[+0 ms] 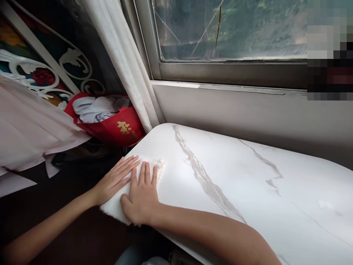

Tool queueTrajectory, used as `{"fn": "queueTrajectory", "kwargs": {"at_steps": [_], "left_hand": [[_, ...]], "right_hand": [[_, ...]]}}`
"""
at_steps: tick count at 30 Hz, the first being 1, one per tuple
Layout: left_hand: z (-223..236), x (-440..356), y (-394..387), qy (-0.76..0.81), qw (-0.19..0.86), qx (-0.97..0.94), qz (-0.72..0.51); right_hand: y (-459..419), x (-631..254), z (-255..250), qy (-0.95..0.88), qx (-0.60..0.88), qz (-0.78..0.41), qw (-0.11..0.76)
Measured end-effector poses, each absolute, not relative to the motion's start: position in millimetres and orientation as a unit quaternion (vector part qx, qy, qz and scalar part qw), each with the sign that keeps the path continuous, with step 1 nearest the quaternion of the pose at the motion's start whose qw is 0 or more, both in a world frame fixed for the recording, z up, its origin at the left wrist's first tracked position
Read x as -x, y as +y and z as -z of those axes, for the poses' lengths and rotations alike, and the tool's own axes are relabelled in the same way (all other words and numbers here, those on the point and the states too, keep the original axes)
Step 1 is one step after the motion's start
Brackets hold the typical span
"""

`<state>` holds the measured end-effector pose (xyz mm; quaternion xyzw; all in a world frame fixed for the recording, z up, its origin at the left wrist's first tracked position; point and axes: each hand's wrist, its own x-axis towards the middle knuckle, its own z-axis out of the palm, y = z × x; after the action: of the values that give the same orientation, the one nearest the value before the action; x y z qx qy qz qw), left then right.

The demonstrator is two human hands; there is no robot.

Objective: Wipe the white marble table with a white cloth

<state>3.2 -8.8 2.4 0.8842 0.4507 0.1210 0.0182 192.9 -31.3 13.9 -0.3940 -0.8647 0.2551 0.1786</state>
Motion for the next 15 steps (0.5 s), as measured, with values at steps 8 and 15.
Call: {"fn": "queueTrajectory", "kwargs": {"at_steps": [8,15], "left_hand": [[4.0,-3.9,12.7,0.461,0.038,-0.878,-0.121],[13.1,-37.8,152.7,0.483,0.021,-0.869,-0.109]], "right_hand": [[-9.4,-194.0,-17.0,-0.833,0.429,-0.294,0.19],[105.8,-200.0,0.9,-0.806,0.535,-0.121,0.223]]}}
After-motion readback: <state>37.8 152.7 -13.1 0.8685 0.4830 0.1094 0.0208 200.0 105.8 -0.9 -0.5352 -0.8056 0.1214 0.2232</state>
